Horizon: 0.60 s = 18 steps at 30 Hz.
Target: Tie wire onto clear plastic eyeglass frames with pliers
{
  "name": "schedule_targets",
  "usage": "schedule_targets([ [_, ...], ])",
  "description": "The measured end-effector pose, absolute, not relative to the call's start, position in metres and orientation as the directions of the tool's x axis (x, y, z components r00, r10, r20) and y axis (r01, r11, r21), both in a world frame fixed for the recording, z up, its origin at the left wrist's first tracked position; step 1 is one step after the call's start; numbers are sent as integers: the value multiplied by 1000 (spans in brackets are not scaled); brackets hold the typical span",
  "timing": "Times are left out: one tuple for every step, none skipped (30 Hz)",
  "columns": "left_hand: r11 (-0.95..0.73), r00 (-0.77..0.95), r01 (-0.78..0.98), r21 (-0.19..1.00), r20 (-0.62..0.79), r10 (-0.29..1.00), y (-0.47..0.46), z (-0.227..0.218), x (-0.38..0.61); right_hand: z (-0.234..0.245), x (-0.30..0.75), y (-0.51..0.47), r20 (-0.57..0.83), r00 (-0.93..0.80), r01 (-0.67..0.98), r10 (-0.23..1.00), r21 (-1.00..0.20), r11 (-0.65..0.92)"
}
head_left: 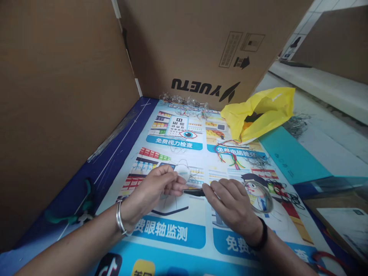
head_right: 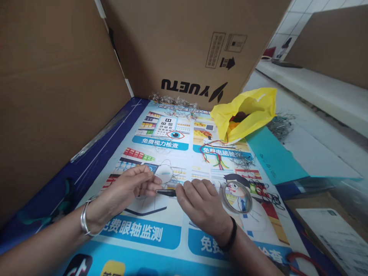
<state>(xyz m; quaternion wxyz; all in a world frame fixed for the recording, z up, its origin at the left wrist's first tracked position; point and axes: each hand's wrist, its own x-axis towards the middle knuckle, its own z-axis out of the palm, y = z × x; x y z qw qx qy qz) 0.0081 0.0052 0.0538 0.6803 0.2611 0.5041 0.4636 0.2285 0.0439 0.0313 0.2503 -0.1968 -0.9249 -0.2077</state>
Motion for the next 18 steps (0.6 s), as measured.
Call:
schedule_targets([
  [437,62,-369,820,-447,892,5,54,8,31,229,44,544,-799,464,257,285,839],
  [440,65,-369,819,-450,891,5,54,8,31,229,44,543,-800,461,255,284,841],
  [440,68,-370,818,-449,891,5,54,8,30,229,44,541,-801,460,256,282,842],
  [439,68,-371,818,-448,891,5,54,8,30,230,44,540,-802,458,256,279,844],
  [439,70,-371,818,-447,892,5,54,8,30,230,45,538,-803,456,258,274,847],
  [437,72,-370,820,-444,893,5,54,8,30,230,45,537,-803,454,259,269,849],
  [432,74,-366,824,-437,896,5,53,8,30,231,45,536,-803,452,260,264,852],
  [423,74,-362,831,-426,901,5,53,7,30,231,46,535,-803,450,261,259,854],
  [408,75,-356,841,-410,909,5,52,7,30,232,46,533,-804,449,263,254,857],
  [390,80,-348,853,-388,918,5,52,7,30,232,46,528,-806,447,267,247,860],
  [370,83,-336,866,-364,928,5,51,7,30,232,47,522,-808,445,273,238,864],
  [351,84,-322,879,-343,936,5,51,7,30,232,47,512,-812,442,281,224,868],
  [335,85,-306,891,-325,942,5,51,7,31,232,48,499,-816,441,293,208,873],
  [318,82,-285,904,-308,948,5,52,7,31,232,48,485,-818,444,309,190,876],
  [302,79,-258,918,-291,953,5,52,6,31,232,48,468,-820,449,328,172,877],
  [283,75,-224,932,-273,959,5,53,6,31,231,48,449,-822,458,351,155,875],
  [262,75,-187,947,-252,965,4,54,6,31,231,48,429,-823,467,372,139,873],
  [238,81,-146,960,-228,970,4,55,5,32,230,48,408,-824,476,392,125,870],
])
